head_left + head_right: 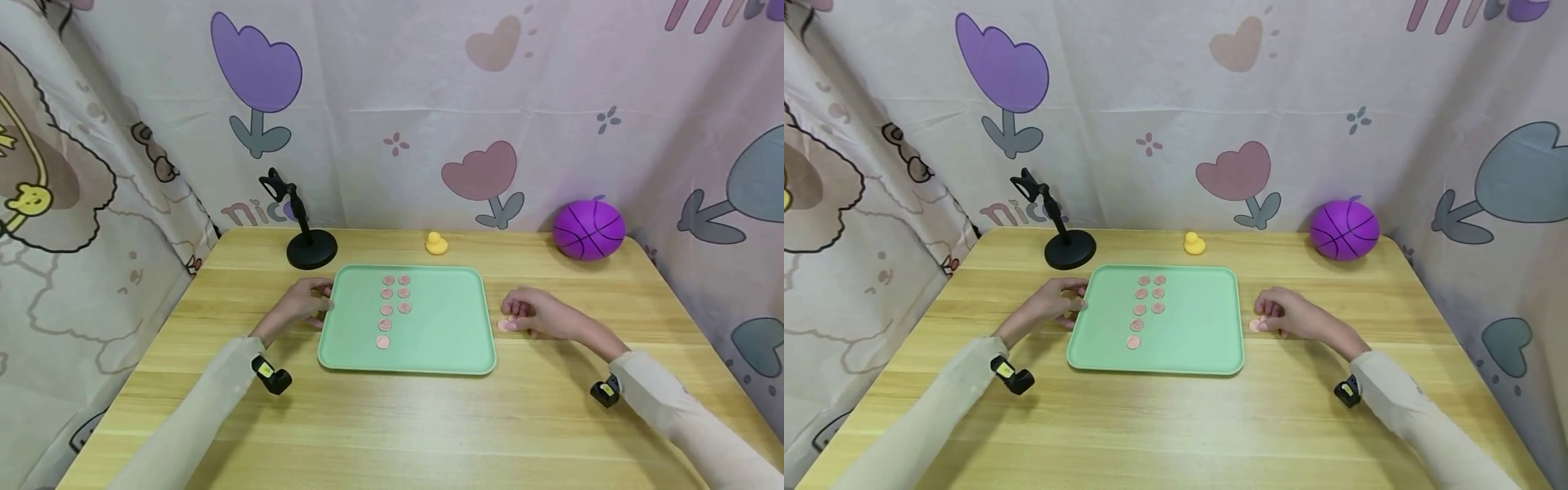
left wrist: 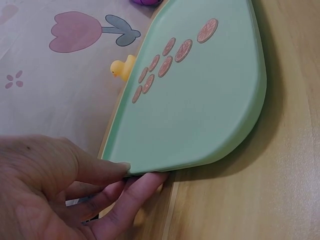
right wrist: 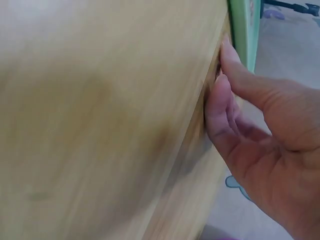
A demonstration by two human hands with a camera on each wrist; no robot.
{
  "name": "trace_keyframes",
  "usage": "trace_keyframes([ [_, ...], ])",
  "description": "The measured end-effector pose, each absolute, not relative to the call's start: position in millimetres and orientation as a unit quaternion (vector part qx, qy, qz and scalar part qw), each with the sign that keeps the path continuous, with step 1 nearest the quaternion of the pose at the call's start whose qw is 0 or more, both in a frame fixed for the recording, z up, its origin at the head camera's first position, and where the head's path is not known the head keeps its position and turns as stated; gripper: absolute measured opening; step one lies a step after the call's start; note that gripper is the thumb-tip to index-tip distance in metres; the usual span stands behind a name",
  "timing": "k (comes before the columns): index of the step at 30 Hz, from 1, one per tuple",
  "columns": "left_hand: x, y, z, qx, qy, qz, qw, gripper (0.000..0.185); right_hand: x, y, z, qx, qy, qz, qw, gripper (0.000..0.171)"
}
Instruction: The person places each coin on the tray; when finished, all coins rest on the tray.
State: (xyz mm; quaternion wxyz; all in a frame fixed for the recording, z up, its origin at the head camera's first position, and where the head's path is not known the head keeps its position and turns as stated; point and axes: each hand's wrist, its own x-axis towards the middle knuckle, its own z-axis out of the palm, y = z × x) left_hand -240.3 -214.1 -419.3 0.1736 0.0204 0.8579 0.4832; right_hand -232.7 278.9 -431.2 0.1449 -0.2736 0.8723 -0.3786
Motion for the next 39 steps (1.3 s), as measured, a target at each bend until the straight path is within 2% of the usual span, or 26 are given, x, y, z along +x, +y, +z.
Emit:
trace_keyframes([
  [6, -238.9, -214.3, -420.4, 0.018, 0.855, 0.488, 0.176, 0.055, -239.7, 285.1, -434.3, -0.213, 0.895, -0.375, 0.111, 0.011],
  [22, -236.5, -210.5, -423.2, 0.009, 0.865, 0.476, 0.161, 0.051, -249.5, 285.0, -421.9, -0.162, 0.919, -0.329, 0.144, 0.014],
  [27, -236.2, -214.9, -418.3, -0.001, 0.846, 0.503, 0.176, 0.048, -252.0, 268.3, -413.1, -0.166, 0.894, -0.392, 0.144, 0.007],
  [33, -238.2, -221.2, -412.0, -0.022, 0.819, 0.529, 0.219, 0.05, -250.0, 232.8, -404.5, -0.172, 0.855, -0.46, 0.168, 0.013],
  [39, -241.2, -222.0, -414.3, -0.033, 0.817, 0.531, 0.224, 0.053, -251.3, 192.7, -407.6, -0.177, 0.846, -0.465, 0.193, 0.014],
])
